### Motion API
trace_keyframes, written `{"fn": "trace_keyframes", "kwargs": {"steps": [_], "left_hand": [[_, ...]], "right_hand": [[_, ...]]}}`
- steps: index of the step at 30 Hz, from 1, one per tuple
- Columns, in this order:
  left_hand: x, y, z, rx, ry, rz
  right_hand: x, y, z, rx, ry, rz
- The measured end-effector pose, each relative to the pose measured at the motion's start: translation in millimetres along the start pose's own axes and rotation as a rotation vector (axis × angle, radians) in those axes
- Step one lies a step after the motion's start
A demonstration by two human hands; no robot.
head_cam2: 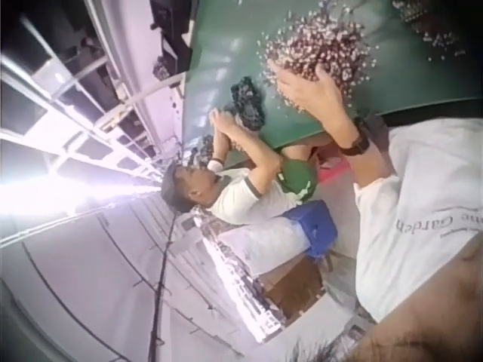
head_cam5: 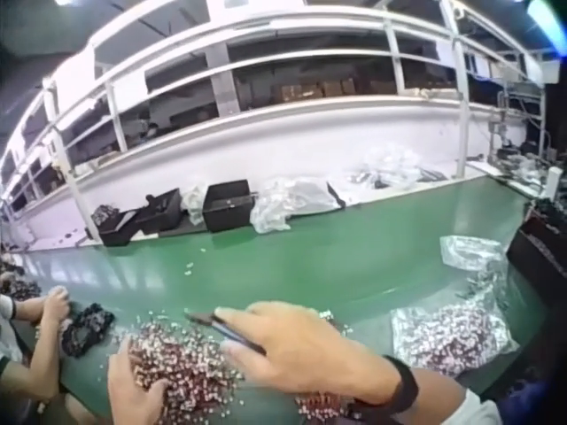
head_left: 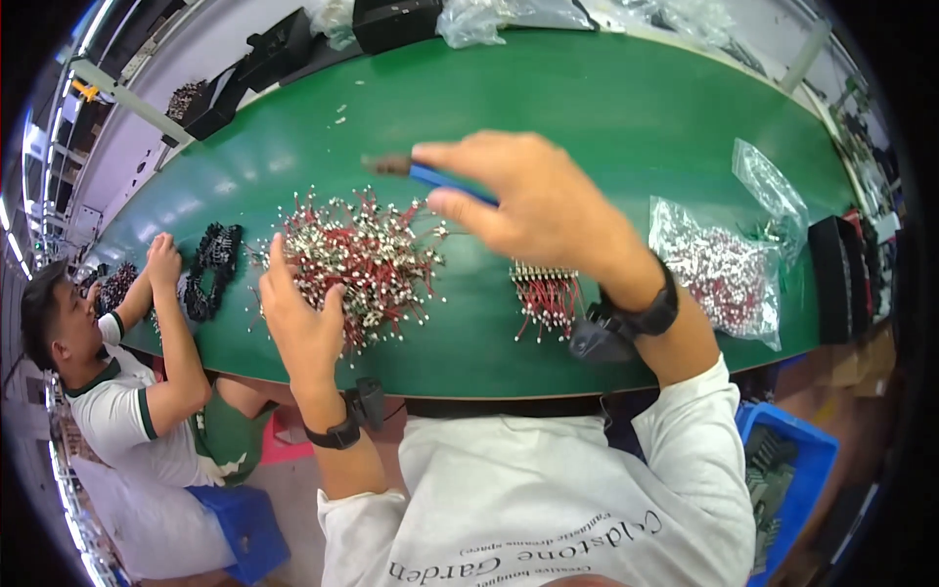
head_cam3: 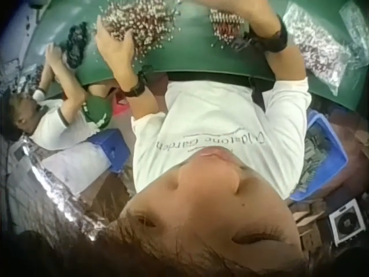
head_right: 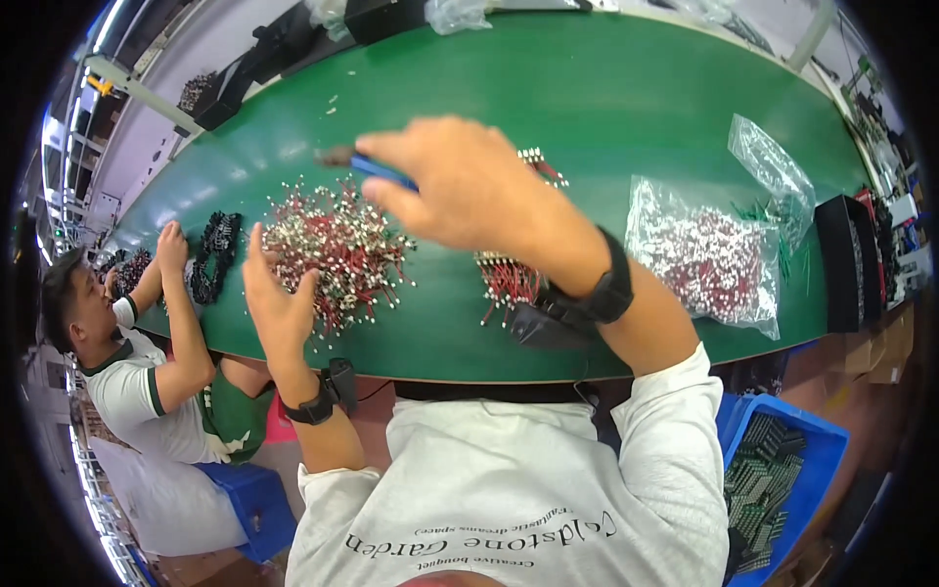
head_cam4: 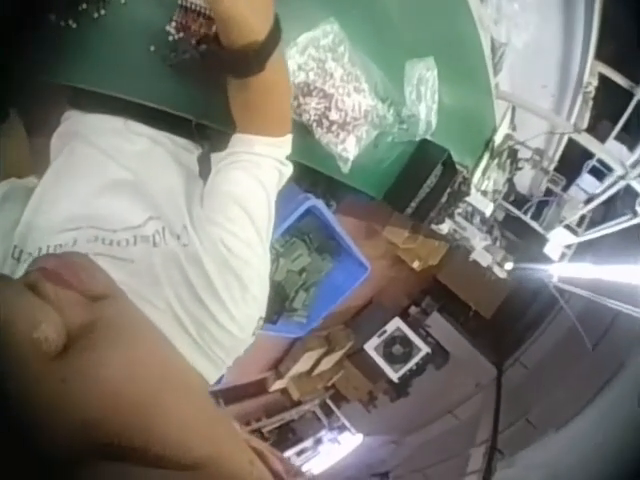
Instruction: The person picks up a bundle of wires and uses pliers to cut them from a strip of circuit boards, then places the separated boards into a stack.
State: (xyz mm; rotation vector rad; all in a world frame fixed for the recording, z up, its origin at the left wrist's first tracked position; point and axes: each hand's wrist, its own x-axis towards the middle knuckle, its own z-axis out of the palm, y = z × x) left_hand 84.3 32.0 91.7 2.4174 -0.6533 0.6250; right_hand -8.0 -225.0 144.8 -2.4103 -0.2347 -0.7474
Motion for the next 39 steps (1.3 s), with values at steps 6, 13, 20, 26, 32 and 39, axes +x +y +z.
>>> {"fn": "trace_keyframes", "kwargs": {"steps": [6,13,20,26,32,39], "left_hand": [[16.1,70.2,19.8,-0.440,-0.258,0.227],[30.4,107.4,122.7,-0.266,-0.644,0.416],[37.2,103.8,95.0,-0.446,-0.724,0.185],[37.1,96.3,74.6,-0.600,-0.497,0.123],[30.4,87.7,51.7,-1.151,-0.355,-0.031],[14.6,83.7,60.8,-1.011,-0.314,0.023]], "right_hand": [[-1.7,12.2,-37.8,0.025,0.171,0.017],[-9.5,-1.3,-55.6,0.102,0.206,-0.020],[-11.1,3.6,-60.2,0.088,0.213,-0.016],[-8.8,4.6,-53.8,0.113,0.180,0.004],[-8.2,15.9,-34.4,0.146,0.185,0.081],[-3.2,13.2,-11.1,0.247,-0.024,0.117]]}}
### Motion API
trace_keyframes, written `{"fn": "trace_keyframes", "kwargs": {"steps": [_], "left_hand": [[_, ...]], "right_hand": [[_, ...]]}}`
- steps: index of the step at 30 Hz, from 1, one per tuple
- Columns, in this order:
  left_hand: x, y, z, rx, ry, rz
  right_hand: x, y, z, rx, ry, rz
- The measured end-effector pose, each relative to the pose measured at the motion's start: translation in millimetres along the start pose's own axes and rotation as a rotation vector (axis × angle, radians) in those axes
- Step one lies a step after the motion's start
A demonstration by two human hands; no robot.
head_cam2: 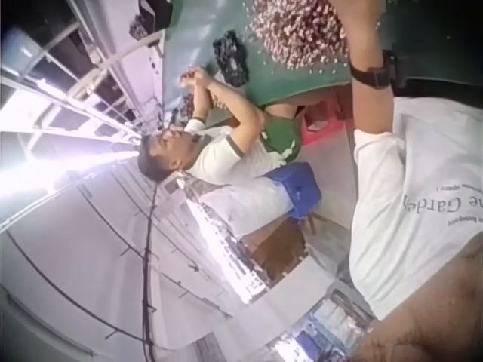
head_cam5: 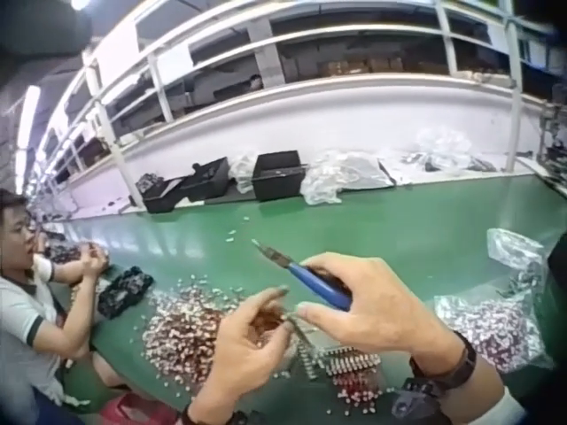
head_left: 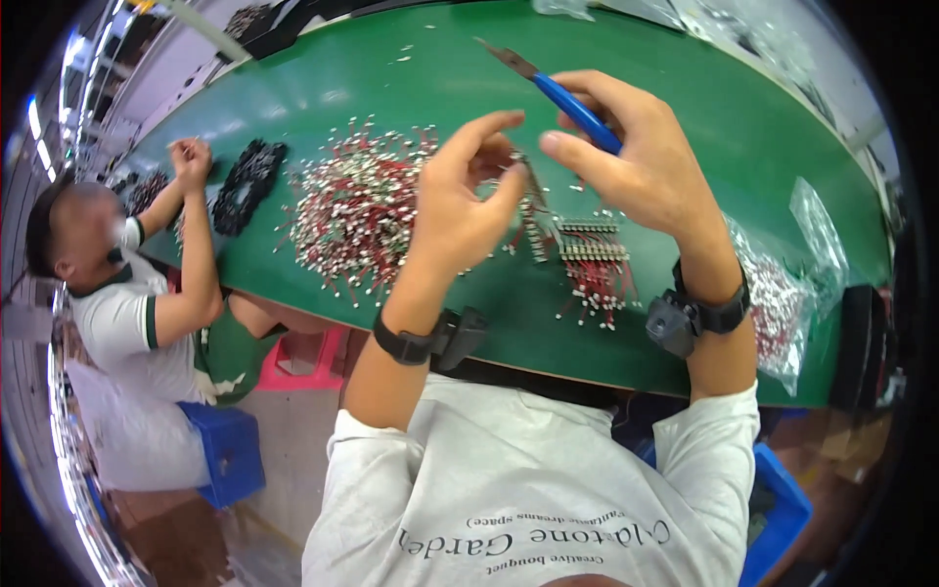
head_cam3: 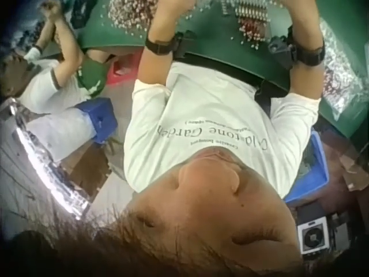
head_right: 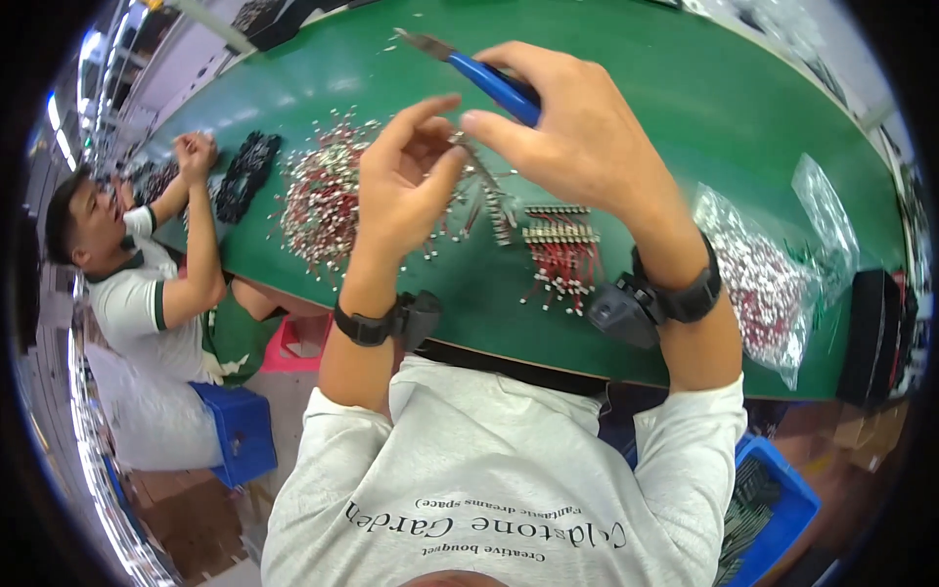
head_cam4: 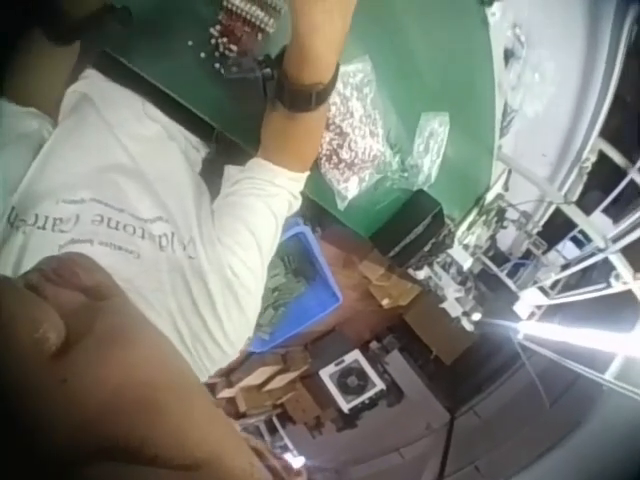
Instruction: The person picks up a bundle of wires and uses pliers to cut them from a strip of circuit boards, then places the separated boards into a stack.
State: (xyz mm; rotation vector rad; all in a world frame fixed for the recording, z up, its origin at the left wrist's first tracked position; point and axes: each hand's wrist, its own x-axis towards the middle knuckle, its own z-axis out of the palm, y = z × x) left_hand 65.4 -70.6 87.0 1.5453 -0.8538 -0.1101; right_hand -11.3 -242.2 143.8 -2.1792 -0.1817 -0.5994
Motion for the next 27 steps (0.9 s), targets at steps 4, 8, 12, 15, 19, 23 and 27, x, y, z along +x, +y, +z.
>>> {"fn": "trace_keyframes", "kwargs": {"steps": [4,8,12,15,19,23,27], "left_hand": [[-3.1,7.5,-8.2,-0.321,0.030,-0.004],[-12.0,19.9,-24.6,-0.119,0.107,0.063],[-10.2,23.3,-21.5,0.061,0.017,0.111],[-7.8,21.9,-17.8,0.128,0.095,0.179],[-6.4,25.9,-20.9,0.035,0.099,0.142],[-7.3,29.2,-41.5,-0.268,0.142,0.176],[-29.5,4.6,-60.7,-0.439,0.077,0.108]], "right_hand": [[-3.1,-12.6,15.5,0.220,-0.150,0.181],[0.1,-16.9,33.1,0.372,-0.181,0.133],[-2.0,-10.5,35.5,0.367,-0.122,0.150],[1.4,-3.0,34.3,0.308,-0.115,0.129],[1.4,-1.5,26.8,0.354,-0.088,0.154],[3.1,-4.9,22.4,0.465,-0.023,0.163],[6.9,-4.7,18.4,0.736,0.032,0.205]]}}
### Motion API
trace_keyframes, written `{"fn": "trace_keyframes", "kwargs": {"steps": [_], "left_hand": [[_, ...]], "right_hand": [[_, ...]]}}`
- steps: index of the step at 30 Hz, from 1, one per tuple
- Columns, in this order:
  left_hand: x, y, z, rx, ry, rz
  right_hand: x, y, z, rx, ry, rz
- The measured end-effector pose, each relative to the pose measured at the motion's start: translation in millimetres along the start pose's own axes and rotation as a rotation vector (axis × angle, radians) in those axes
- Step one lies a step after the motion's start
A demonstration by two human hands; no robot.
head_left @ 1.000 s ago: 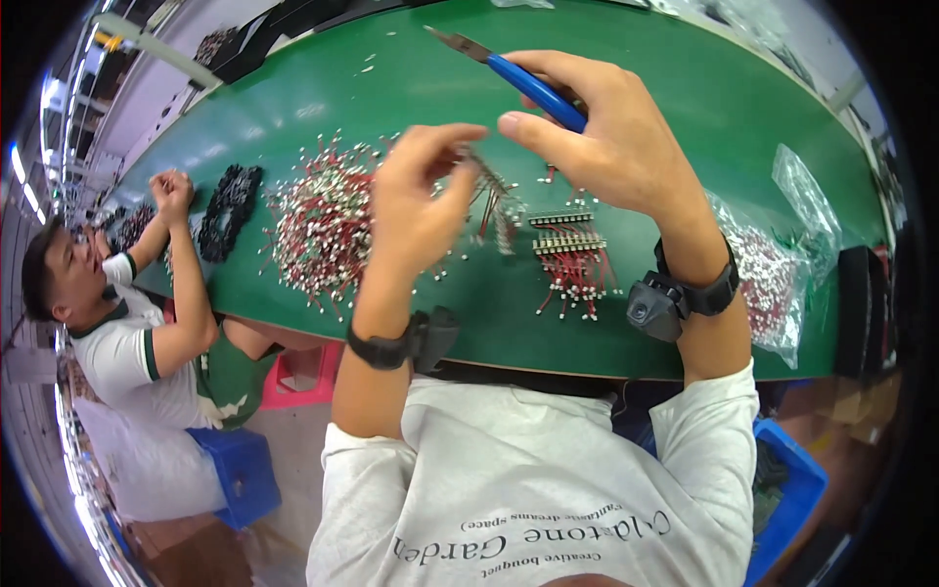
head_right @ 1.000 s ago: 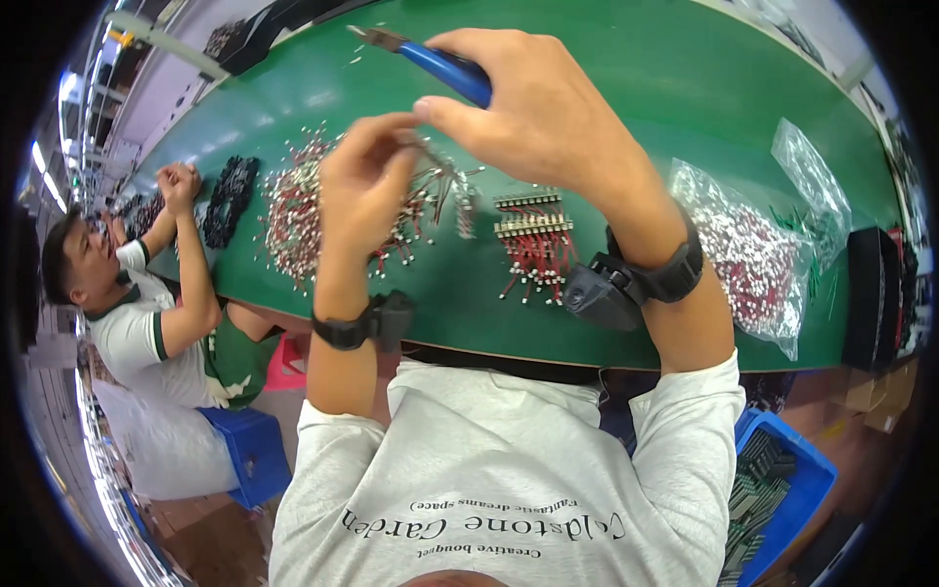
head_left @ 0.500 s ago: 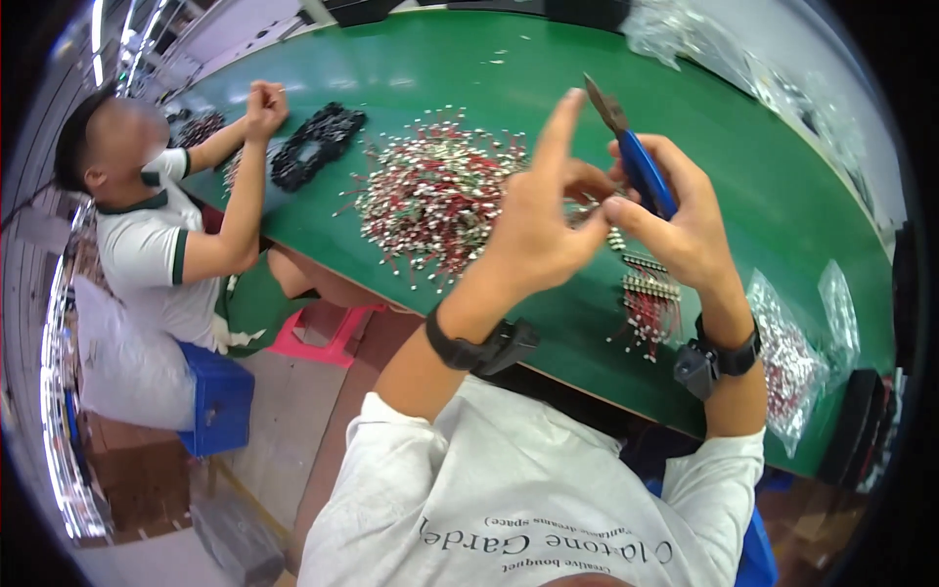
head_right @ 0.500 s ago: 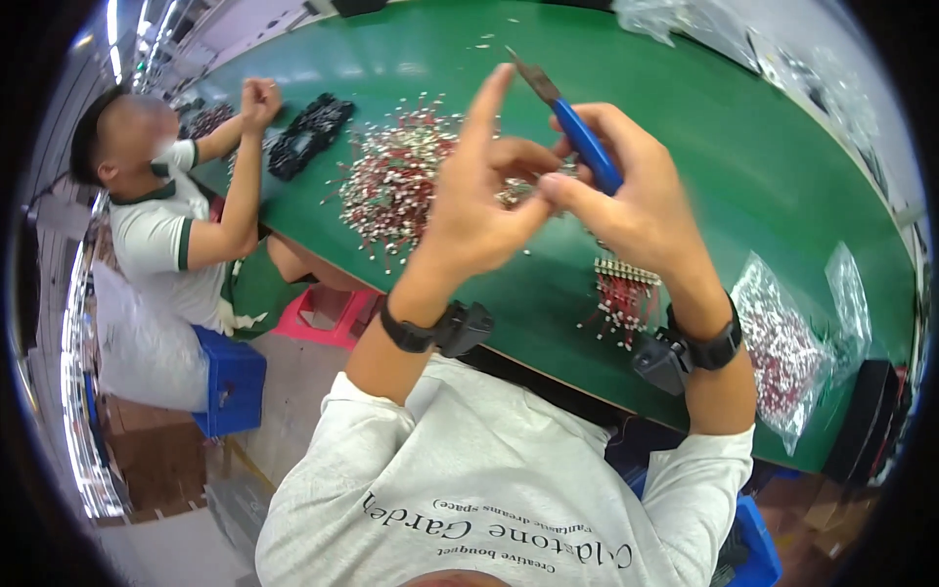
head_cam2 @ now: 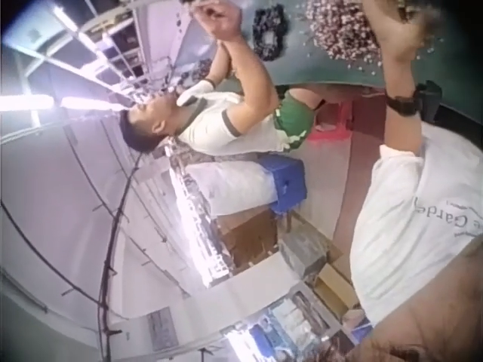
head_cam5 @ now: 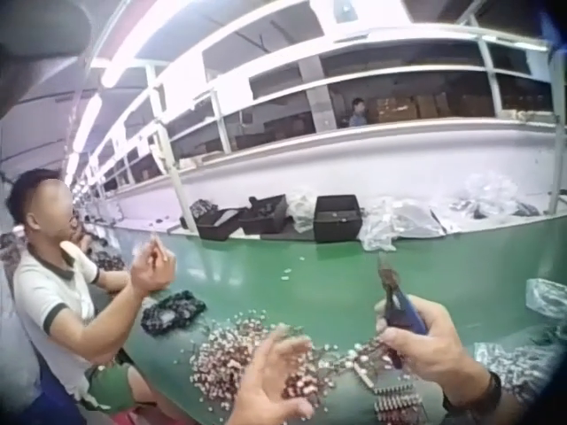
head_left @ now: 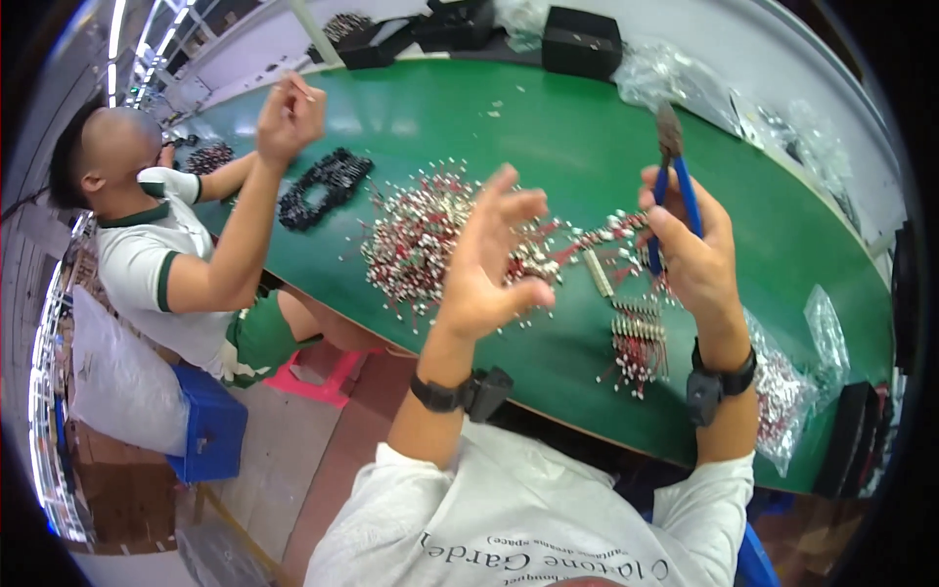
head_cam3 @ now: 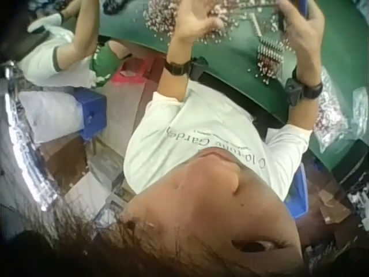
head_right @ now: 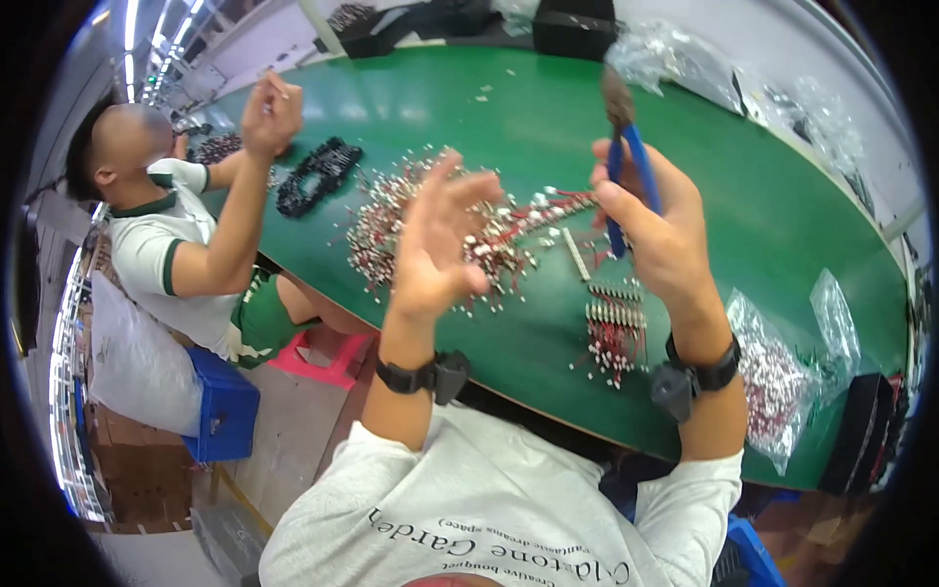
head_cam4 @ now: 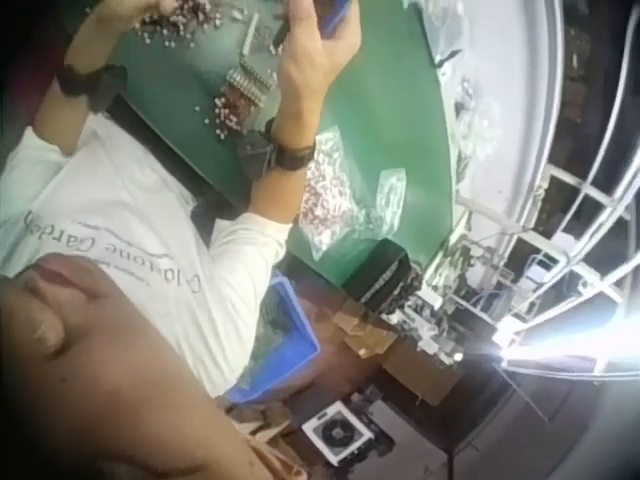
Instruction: The person picks up a bundle of wires and uses pliers to cut them from a strip of circuit boards, then places the separated boards into a stack.
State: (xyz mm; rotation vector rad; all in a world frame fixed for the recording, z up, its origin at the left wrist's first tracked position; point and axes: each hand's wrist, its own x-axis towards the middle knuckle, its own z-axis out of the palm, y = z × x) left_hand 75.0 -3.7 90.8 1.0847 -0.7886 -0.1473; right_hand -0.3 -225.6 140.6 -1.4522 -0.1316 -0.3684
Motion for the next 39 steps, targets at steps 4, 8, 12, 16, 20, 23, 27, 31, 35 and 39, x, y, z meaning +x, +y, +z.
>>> {"fn": "trace_keyframes", "kwargs": {"steps": [4,8,12,16,20,23,27,31,35,39], "left_hand": [[-20.3,-8.1,15.9,0.108,-0.080,-0.216],[-20.6,-6.5,24.6,0.107,-0.011,-0.117],[-20.2,0.5,19.7,0.307,-0.084,-0.061],[-27.8,-9.4,15.9,0.267,-0.033,-0.109],[-43.8,-8.6,8.0,0.331,0.054,-0.051],[-69.2,8.4,-2.0,0.114,0.177,-0.259],[-105.0,3.1,-10.7,0.037,0.195,-0.315],[-122.6,-4.8,-3.6,-0.025,0.125,-0.355],[-132.6,-1.2,-4.4,-0.049,0.061,-0.365],[-140.2,-5.0,-9.1,-0.092,0.085,-0.378]], "right_hand": [[-4.1,10.3,0.5,0.185,-0.042,0.075],[-9.2,14.6,15.0,0.154,-0.091,0.134],[-9.8,22.7,26.1,0.100,-0.145,0.143],[-10.4,31.1,33.6,-0.013,-0.210,0.157],[-12.4,38.7,40.0,-0.195,-0.270,0.135],[4.6,31.5,41.2,-0.354,-0.216,0.045],[95.9,60.4,14.4,-0.956,-0.015,-0.312],[180.9,34.1,-2.5,-1.114,0.114,0.142],[200.7,21.0,5.2,-1.217,0.056,0.349],[202.6,34.8,3.8,-1.233,0.083,0.399]]}}
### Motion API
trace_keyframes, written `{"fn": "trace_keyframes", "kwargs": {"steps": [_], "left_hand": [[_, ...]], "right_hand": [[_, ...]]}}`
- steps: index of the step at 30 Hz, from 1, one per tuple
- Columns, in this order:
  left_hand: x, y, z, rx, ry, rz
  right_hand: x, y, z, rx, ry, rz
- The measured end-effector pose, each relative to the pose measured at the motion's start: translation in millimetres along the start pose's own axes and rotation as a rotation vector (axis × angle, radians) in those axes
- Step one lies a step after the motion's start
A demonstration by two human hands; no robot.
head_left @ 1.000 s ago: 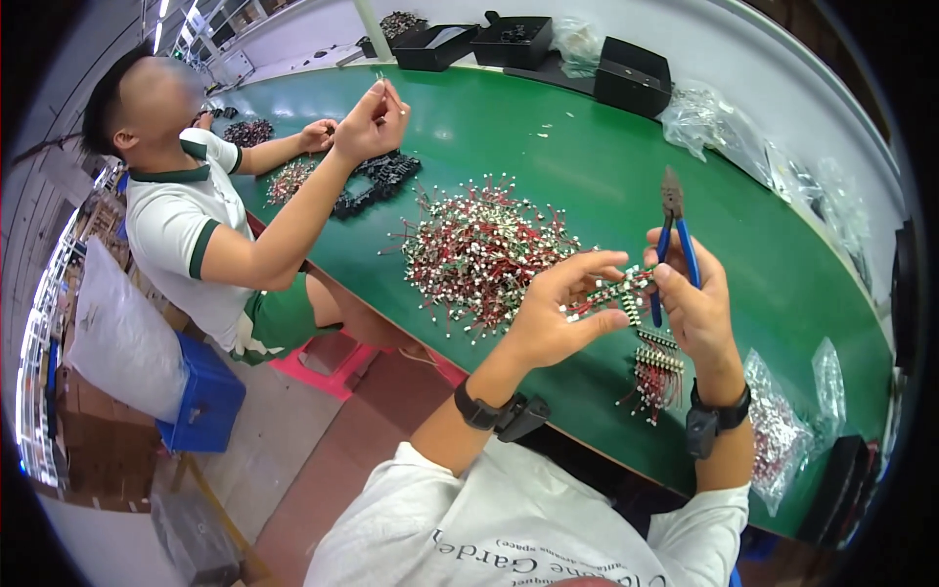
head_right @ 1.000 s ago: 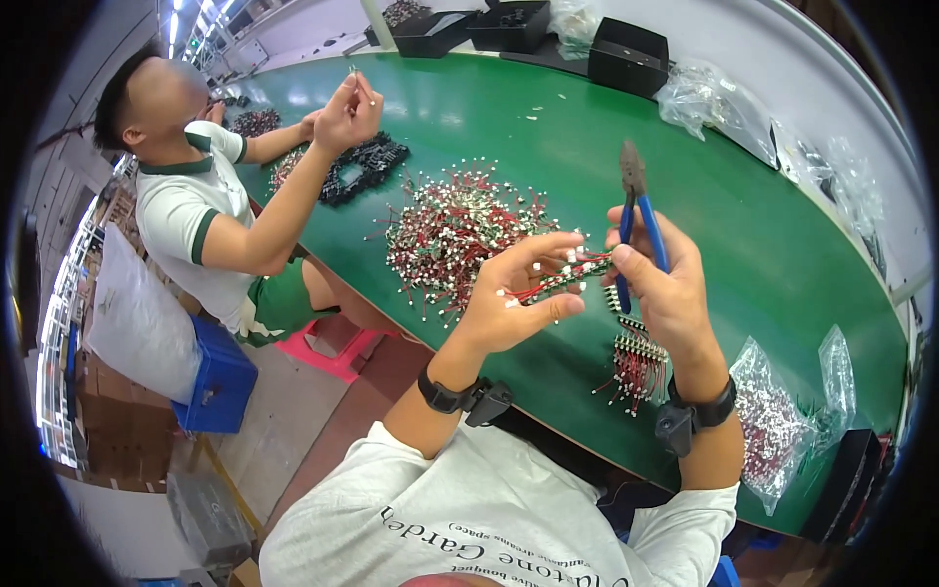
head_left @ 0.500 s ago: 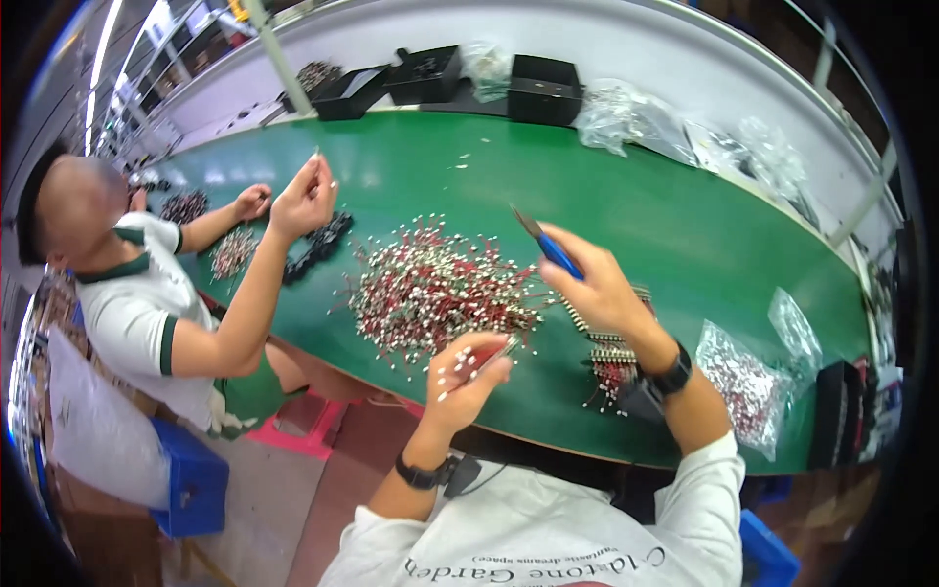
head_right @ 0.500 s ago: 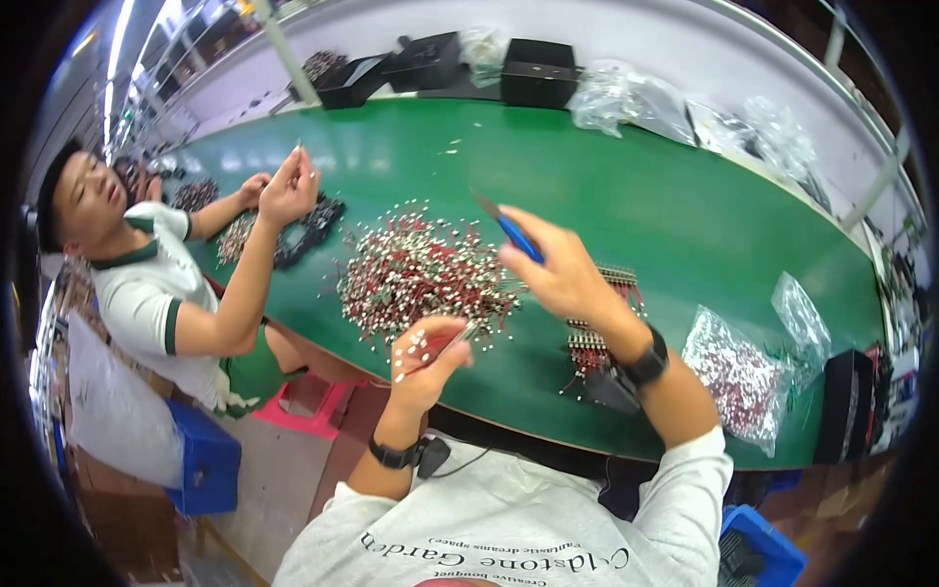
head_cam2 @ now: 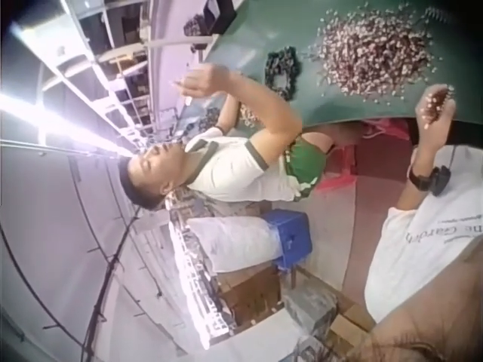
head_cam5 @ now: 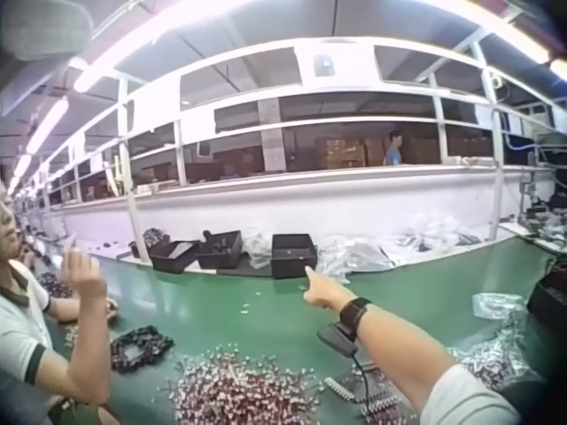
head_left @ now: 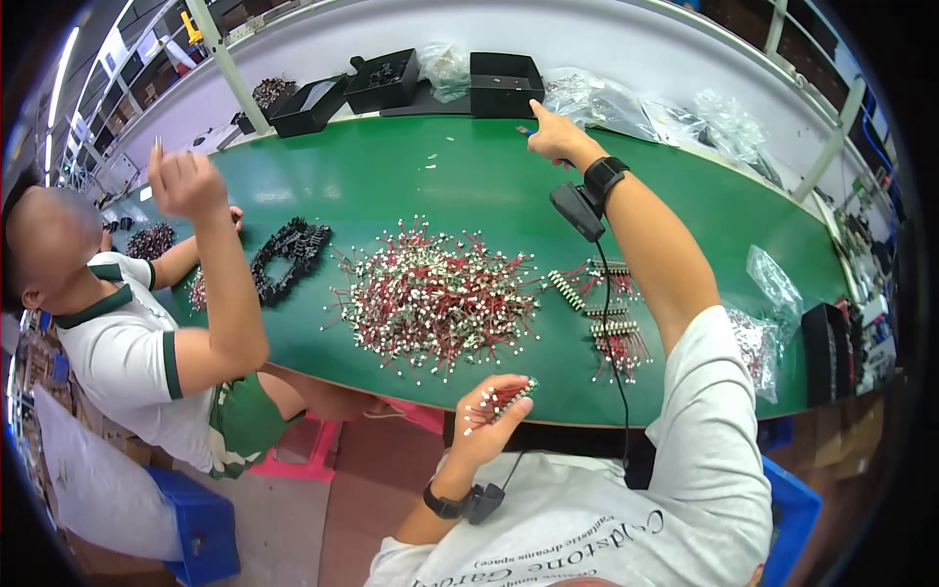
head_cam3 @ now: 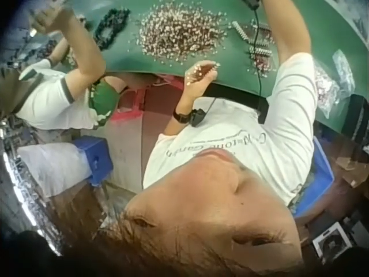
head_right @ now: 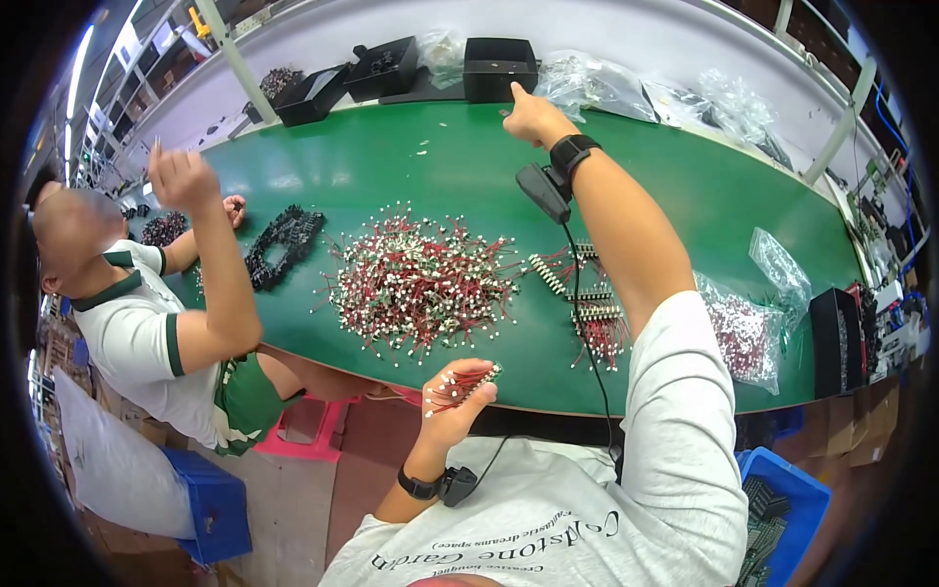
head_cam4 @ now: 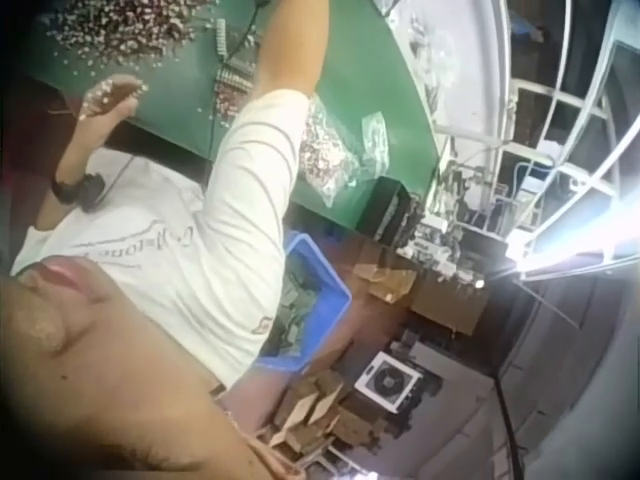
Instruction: The person picks up a bundle of wires and uses pliers to cut them from a strip of circuit boards, then places the separated boards into a stack.
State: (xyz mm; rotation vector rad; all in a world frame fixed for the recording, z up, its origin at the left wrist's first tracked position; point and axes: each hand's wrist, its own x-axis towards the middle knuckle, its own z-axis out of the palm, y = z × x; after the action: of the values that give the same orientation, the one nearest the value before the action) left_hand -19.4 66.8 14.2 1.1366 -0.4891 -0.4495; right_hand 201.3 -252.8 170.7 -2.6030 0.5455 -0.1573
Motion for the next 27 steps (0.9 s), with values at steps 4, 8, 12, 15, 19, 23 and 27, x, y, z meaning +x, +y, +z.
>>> {"fn": "trace_keyframes", "kwargs": {"steps": [4,8,12,15,19,23,27], "left_hand": [[-3.5,-4.0,-4.5,0.006,0.026,0.034],[-9.0,-11.2,-3.4,-0.050,0.074,0.002],[-8.7,-10.3,0.2,-0.115,0.083,0.001],[0.3,-3.6,-6.7,-0.090,0.079,0.052],[29.8,14.6,-13.4,-0.019,0.205,0.250],[57.2,31.2,-16.1,0.093,0.216,0.285],[65.3,36.1,-14.1,0.250,0.334,0.324]], "right_hand": [[-6.6,5.8,5.0,-0.027,0.020,0.009],[-29.5,35.2,3.7,0.086,0.134,-0.071],[-76.8,60.1,-6.3,0.248,0.143,-0.158],[-120.4,57.7,-10.0,0.458,0.060,-0.250],[-182.8,48.1,9.0,0.711,-0.123,-0.355],[-218.5,42.3,28.5,0.650,-0.281,-0.568],[-226.0,42.9,40.9,0.526,-0.330,-0.718]]}}
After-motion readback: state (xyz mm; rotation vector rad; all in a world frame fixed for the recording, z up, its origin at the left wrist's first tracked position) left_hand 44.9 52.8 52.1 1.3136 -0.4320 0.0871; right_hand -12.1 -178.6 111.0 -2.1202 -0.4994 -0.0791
